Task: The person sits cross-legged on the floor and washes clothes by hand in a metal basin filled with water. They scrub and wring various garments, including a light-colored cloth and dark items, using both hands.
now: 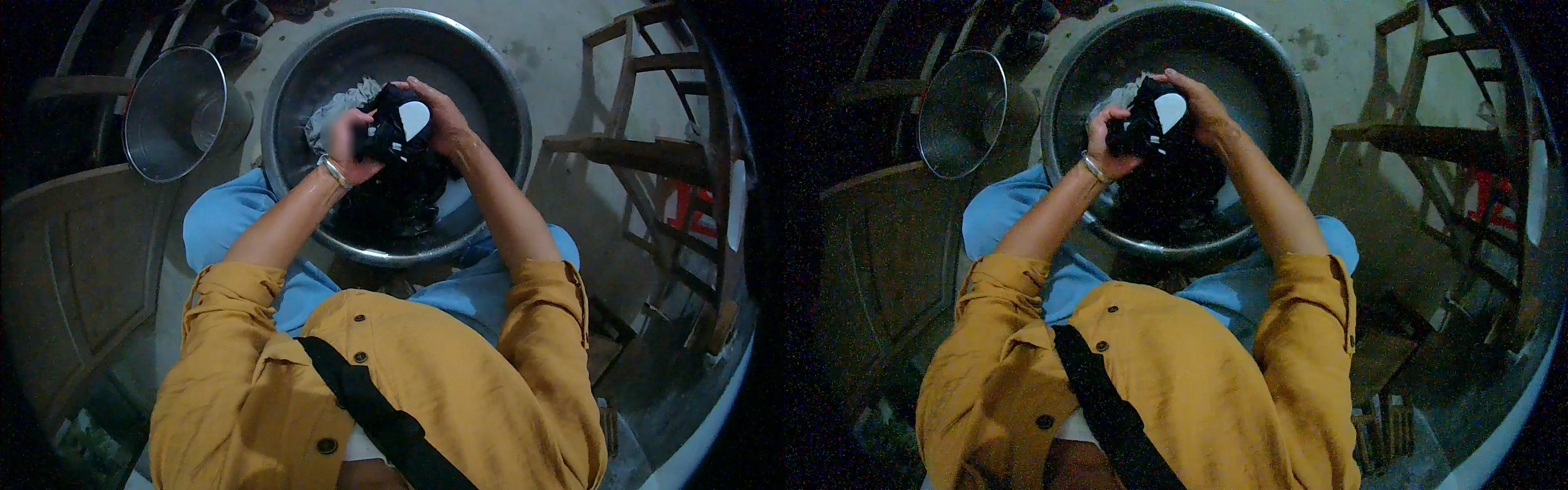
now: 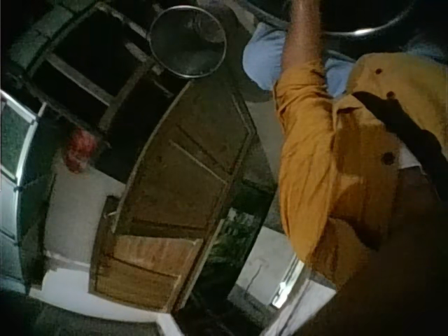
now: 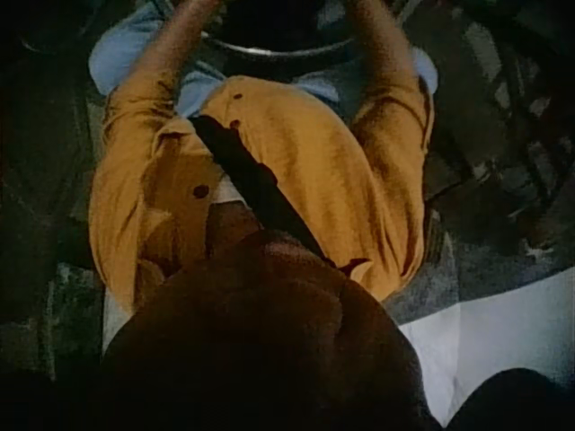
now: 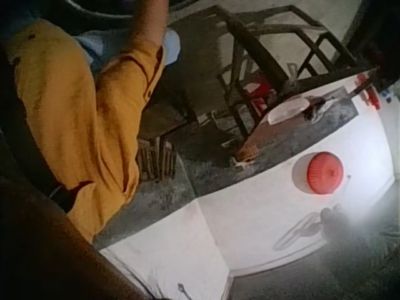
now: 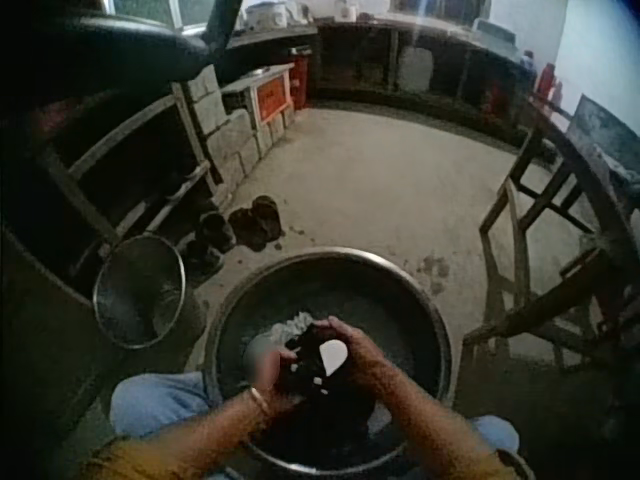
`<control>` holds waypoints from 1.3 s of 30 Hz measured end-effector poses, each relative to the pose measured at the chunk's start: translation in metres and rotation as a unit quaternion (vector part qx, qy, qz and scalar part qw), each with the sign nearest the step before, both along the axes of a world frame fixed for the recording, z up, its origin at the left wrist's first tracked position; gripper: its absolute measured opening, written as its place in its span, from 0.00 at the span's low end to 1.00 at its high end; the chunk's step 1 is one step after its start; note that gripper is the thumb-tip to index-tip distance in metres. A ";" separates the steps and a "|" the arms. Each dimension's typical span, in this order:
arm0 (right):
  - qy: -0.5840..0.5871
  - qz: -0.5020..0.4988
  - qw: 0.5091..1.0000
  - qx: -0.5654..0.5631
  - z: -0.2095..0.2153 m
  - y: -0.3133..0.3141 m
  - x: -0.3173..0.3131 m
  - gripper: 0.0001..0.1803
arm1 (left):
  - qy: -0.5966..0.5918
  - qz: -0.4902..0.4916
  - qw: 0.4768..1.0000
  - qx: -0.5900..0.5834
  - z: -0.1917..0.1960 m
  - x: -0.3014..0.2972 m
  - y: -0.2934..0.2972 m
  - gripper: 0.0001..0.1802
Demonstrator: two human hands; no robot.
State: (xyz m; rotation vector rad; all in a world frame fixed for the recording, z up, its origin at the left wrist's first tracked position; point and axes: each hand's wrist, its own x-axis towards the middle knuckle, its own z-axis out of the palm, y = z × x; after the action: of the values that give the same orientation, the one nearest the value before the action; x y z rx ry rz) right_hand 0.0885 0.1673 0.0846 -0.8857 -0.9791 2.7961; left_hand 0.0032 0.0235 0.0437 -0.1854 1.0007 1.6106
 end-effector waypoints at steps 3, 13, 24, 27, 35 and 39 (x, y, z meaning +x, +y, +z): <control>0.050 -0.102 0.993 0.037 -0.034 0.005 0.001 0.17 | 0.069 0.034 0.996 0.036 -0.052 -0.003 -0.005 0.19; 0.029 -0.075 0.744 0.663 -0.035 -0.026 -0.005 0.11 | -0.098 0.025 0.986 0.136 0.038 0.001 0.006 0.14; 0.034 -0.030 0.802 0.596 -0.048 -0.042 0.003 0.22 | -0.082 0.069 0.992 0.066 0.045 0.005 0.014 0.13; 0.127 -0.026 0.915 0.383 -0.035 -0.047 0.004 0.28 | 0.012 0.047 0.998 0.051 0.048 0.010 0.022 0.14; 0.052 -0.087 0.935 0.339 -0.012 -0.025 0.011 0.15 | 0.049 0.043 0.997 -0.049 0.030 -0.009 0.005 0.12; -0.097 -0.077 0.920 0.373 -0.020 -0.030 0.023 0.12 | -0.008 0.063 0.998 -0.007 0.026 -0.014 0.002 0.12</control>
State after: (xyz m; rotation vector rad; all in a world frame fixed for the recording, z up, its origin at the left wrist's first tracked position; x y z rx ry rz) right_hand 0.1119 0.1370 0.0645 -1.0406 -1.7312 1.9442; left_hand -0.0104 0.0253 0.0692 -0.2744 1.0056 1.7141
